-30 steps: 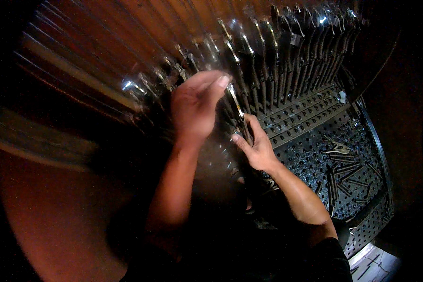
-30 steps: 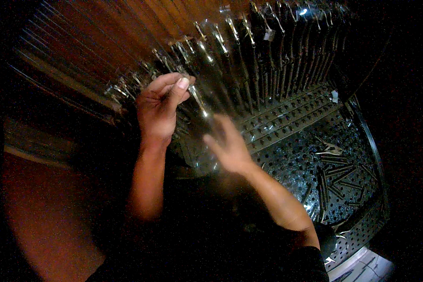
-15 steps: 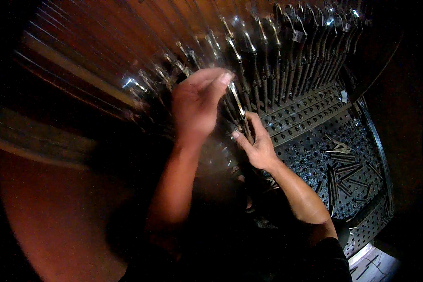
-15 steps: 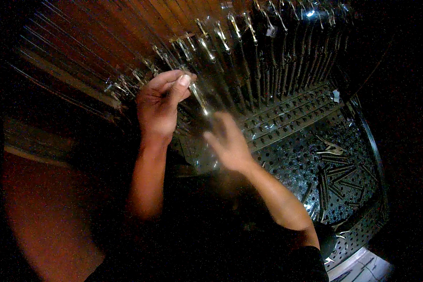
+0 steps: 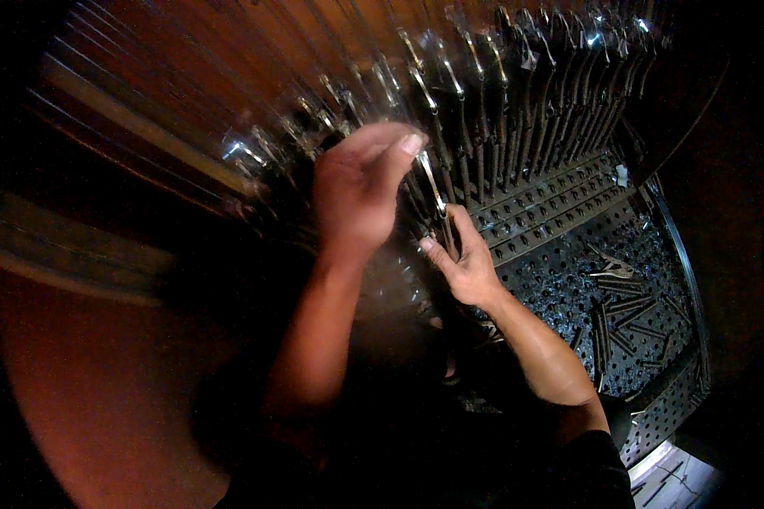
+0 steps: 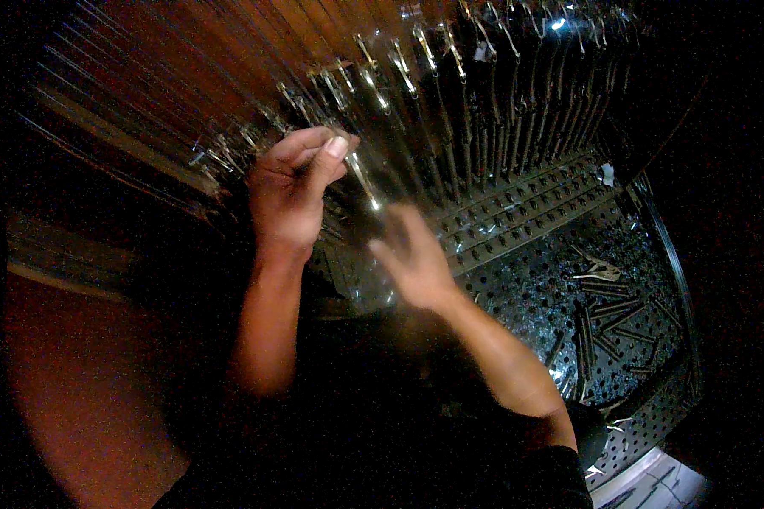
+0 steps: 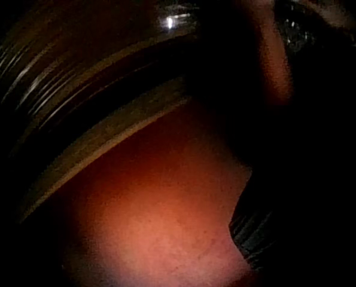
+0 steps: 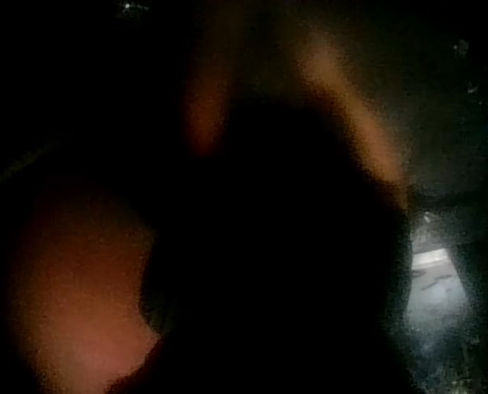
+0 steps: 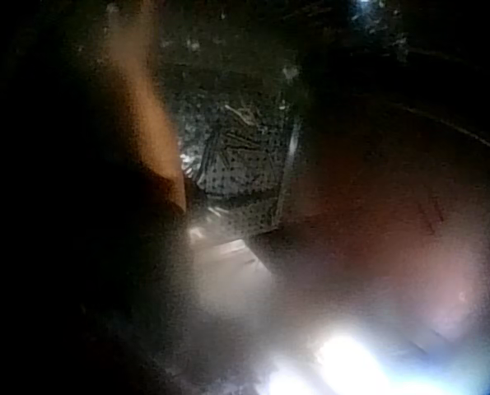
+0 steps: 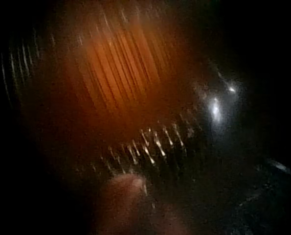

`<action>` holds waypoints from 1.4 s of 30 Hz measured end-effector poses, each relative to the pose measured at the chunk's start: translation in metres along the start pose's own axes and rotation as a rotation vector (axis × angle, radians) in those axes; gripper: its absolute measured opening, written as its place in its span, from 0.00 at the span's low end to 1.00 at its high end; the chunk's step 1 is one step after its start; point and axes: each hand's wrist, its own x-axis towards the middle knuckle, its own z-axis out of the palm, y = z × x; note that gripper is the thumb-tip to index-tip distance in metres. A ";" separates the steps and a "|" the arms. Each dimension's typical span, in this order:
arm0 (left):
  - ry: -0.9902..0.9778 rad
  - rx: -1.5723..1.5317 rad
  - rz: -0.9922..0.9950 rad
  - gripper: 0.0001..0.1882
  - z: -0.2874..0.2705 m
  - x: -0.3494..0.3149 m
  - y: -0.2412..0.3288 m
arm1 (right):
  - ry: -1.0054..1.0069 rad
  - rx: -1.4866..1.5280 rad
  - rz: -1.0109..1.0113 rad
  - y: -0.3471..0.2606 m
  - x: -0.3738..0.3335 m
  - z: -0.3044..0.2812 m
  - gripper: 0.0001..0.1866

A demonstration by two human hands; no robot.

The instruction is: The person sits on a perforated metal floor and uses pliers to trim small metal rods protruding from a circular metal structure. They repeatedly pick up rods, cut them with pliers, and drop the pieces onto the floor.

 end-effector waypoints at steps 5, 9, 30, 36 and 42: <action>-0.019 0.084 0.020 0.12 0.002 0.001 0.000 | 0.021 -0.211 -0.204 0.013 0.004 -0.003 0.26; -0.007 0.127 0.049 0.12 0.001 0.001 -0.003 | -0.030 -0.295 -0.218 0.000 0.003 -0.002 0.25; 0.032 -0.028 0.006 0.09 0.004 -0.003 -0.001 | -0.002 -0.292 -0.192 0.014 0.002 -0.001 0.27; 0.048 -0.178 0.020 0.30 0.018 -0.029 -0.015 | -0.028 -0.145 -0.231 0.016 0.008 -0.006 0.29; -0.038 0.072 -0.168 0.30 0.032 -0.059 -0.070 | -0.043 -0.204 -0.245 0.016 0.007 -0.006 0.27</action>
